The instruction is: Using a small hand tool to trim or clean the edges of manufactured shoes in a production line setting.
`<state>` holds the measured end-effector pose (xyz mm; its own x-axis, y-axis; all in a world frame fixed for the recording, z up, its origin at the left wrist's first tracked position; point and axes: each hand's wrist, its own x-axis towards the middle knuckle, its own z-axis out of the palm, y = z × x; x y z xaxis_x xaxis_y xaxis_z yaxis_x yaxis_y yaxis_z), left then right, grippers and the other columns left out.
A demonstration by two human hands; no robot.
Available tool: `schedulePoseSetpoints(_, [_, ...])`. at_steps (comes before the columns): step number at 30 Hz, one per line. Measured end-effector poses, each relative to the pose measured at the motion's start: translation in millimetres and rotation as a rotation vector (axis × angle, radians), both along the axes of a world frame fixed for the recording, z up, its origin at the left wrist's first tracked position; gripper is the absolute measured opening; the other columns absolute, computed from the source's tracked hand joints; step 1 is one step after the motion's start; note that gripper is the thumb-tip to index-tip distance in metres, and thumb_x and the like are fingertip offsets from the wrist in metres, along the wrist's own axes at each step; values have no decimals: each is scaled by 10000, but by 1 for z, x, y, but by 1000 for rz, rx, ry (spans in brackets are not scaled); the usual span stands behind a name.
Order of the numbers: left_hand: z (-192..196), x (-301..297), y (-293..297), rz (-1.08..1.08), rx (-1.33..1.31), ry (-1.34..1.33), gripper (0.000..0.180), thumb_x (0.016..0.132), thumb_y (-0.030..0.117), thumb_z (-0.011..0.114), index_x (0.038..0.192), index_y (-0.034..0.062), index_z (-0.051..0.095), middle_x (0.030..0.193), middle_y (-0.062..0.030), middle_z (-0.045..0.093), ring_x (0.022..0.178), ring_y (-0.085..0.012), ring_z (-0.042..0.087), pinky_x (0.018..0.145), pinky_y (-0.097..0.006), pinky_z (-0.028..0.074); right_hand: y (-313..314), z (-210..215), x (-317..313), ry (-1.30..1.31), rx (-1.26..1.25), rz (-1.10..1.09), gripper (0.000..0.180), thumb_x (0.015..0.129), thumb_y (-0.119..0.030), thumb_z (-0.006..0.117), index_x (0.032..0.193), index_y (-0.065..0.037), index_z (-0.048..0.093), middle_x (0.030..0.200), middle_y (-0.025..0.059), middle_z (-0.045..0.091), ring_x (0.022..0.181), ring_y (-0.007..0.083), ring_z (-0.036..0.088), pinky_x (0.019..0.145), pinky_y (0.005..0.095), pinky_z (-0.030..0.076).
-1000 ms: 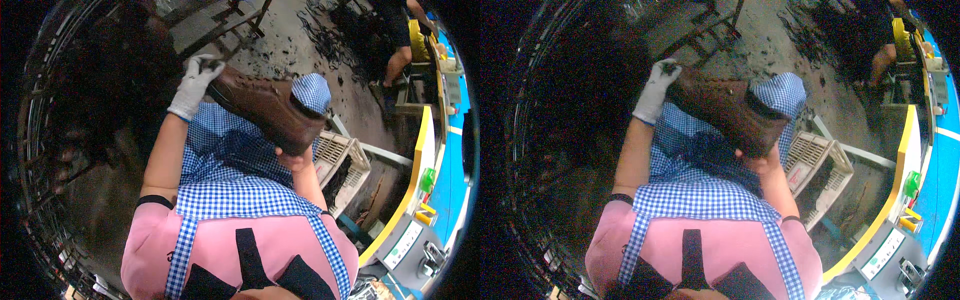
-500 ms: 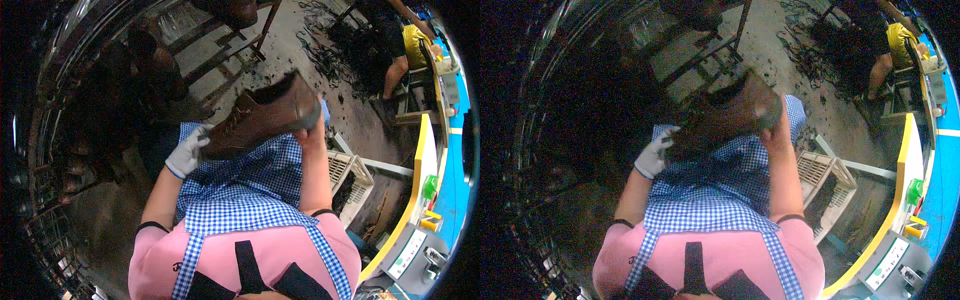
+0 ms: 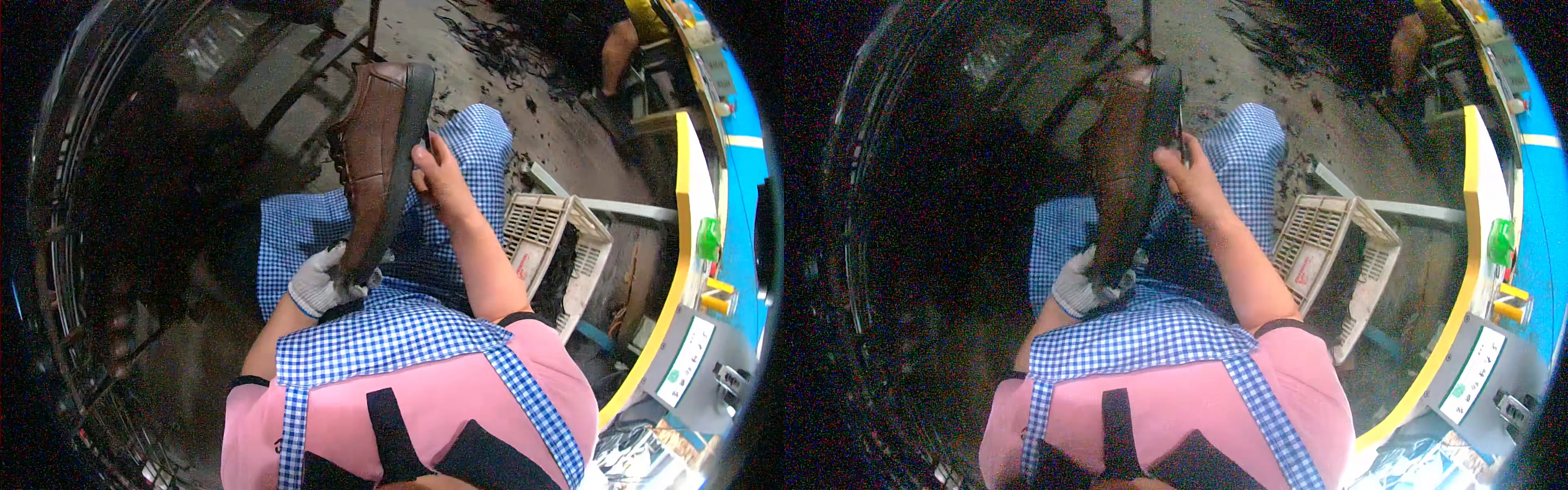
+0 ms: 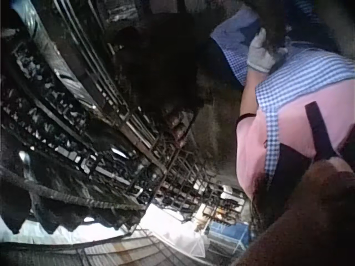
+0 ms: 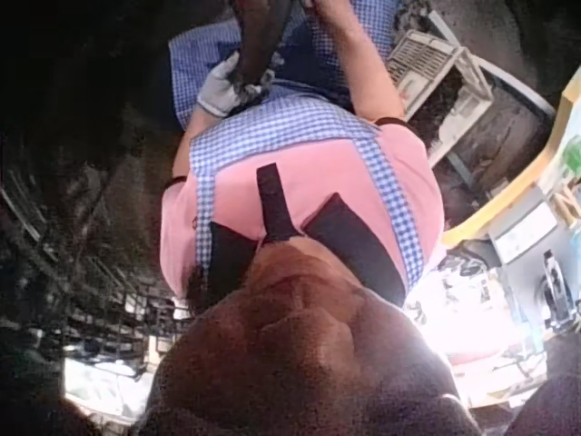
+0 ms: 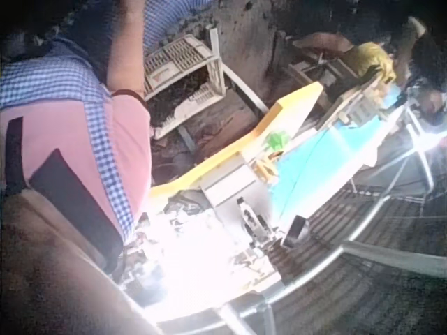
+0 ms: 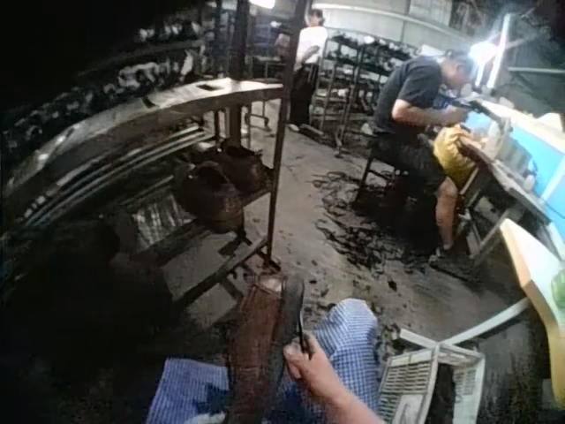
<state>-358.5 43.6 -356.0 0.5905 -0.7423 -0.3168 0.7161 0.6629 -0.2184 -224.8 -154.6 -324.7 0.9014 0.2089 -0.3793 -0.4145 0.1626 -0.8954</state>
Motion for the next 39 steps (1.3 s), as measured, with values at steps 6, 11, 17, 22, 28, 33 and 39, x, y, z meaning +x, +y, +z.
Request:
schedulePoseSetpoints(6, [32,28,-18,-45,1332,-719,656,793,3,586,1356,52,254,1274,-139,437,1150,-236,460,913,-313,439,-22,8,-7,127,-30,98,706,786,-232,593,1364,-30,243,969,60,556,736,88,523,582,185,401])
schedulePoseSetpoints(11, [54,64,-9,421,1730,-863,514,747,-16,641,1221,16,444,1215,-92,503,1060,-199,515,883,-295,444,-25,12,-10,78,-15,427,663,758,-189,624,1326,-11,332,1142,70,517,977,127,493,848,235,391])
schedulePoseSetpoints(17, [47,50,-51,-290,1183,-1003,324,814,120,538,1137,97,559,1153,-122,557,1046,-263,539,922,-388,403,-57,39,-16,-14,-342,564,470,825,-208,589,1251,-53,462,1052,66,563,987,125,503,858,270,403])
schedulePoseSetpoints(22, [24,35,-83,-122,1110,-881,376,814,173,630,1145,31,520,1078,-83,584,968,-168,558,837,-309,452,-109,76,-54,-579,-927,315,285,822,-106,562,1106,-106,587,820,114,551,724,265,570,638,321,452])
schedulePoseSetpoints(28, [30,46,-106,-194,1048,-483,331,888,245,527,1166,65,515,1045,-108,592,901,-166,585,778,-281,469,-122,87,-86,-700,-1135,449,370,747,-51,583,1089,-190,606,709,71,455,572,236,519,494,342,422])
schedulePoseSetpoints(33, [18,46,-103,-307,1486,-1406,296,924,257,445,1170,111,520,1069,-124,586,903,-208,596,765,-281,472,-127,86,-82,-676,-1269,569,351,750,-80,561,1078,-201,593,740,71,470,590,246,535,488,354,438])
schedulePoseSetpoints(39, [9,51,-107,-267,1769,-1781,319,908,288,480,1157,97,536,1046,-124,593,890,-206,601,751,-299,474,-132,76,-70,-709,-1272,628,364,739,-76,560,1085,-188,577,767,72,476,616,246,552,491,366,447])
